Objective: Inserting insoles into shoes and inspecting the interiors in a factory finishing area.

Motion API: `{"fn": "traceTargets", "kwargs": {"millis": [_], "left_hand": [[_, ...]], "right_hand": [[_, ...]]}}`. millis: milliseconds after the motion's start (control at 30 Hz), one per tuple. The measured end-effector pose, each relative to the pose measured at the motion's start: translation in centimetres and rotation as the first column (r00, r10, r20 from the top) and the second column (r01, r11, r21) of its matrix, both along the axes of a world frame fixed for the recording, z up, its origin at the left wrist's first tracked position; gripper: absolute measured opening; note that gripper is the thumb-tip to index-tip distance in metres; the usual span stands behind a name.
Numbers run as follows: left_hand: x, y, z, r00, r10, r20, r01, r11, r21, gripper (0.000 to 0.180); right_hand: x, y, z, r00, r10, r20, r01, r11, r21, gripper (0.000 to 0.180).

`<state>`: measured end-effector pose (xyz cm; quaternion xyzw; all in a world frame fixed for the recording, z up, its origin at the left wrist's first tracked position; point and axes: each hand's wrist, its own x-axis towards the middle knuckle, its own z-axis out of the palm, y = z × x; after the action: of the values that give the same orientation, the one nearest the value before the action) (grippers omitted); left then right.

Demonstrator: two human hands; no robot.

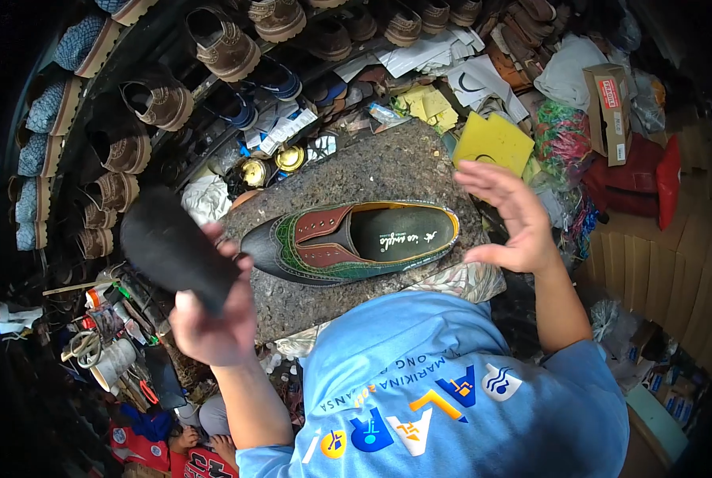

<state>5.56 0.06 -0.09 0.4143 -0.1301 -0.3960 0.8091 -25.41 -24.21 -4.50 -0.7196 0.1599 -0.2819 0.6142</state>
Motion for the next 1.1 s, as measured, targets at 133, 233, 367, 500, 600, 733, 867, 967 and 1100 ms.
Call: {"fn": "traceTargets", "kwargs": {"millis": [133,233,367,500,600,733,867,967,1100], "left_hand": [[-2.9,-7.6,2.2,0.228,-0.412,0.882,0.294,0.893,0.341,0.045],[-5.8,-10.2,2.4,0.033,-0.526,0.85,0.35,0.803,0.483,0.039],[-5.7,-10.6,0.6,-0.051,-0.534,0.844,0.265,0.807,0.527,0.036],[-4.7,-10.4,1.1,-0.267,-0.52,0.812,0.156,0.808,0.569,0.026],[-4.3,-10.7,1.9,-0.326,-0.575,0.751,0.185,0.74,0.647,0.021],[-4.3,-11.6,3.1,-0.411,-0.665,0.623,0.194,0.604,0.773,0.017],[-4.8,-11.9,2.2,-0.421,-0.694,0.584,0.149,0.582,0.8,0.016],[-5.2,-11.5,2.0,-0.376,-0.698,0.609,0.132,0.611,0.781,0.015],[-5.9,-10.4,1.5,-0.29,-0.642,0.709,0.131,0.708,0.694,0.007]], "right_hand": [[-2.8,0.1,1.3,0.994,-0.061,0.087,0.072,0.988,-0.139,0.107],[-2.1,0.5,3.1,0.99,-0.127,0.054,0.137,0.93,-0.342,0.085],[-1.1,0.7,3.7,0.985,-0.153,-0.076,0.079,0.803,-0.591,0.054],[0.3,1.6,3.7,0.974,-0.158,-0.162,0.008,0.737,-0.675,0.045],[1.4,1.8,3.6,0.968,-0.144,-0.204,-0.043,0.707,-0.706,0.041],[2.9,1.9,4.3,0.949,-0.16,-0.273,-0.079,0.715,-0.695,0.035],[4.3,3.2,4.2,0.866,-0.313,-0.389,0.007,0.787,-0.617,0.033],[4.4,3.8,4.3,0.837,-0.307,-0.452,0.049,0.866,-0.497,0.039],[3.8,4.3,3.8,0.826,-0.288,-0.485,0.109,0.926,-0.363,0.046]]}}
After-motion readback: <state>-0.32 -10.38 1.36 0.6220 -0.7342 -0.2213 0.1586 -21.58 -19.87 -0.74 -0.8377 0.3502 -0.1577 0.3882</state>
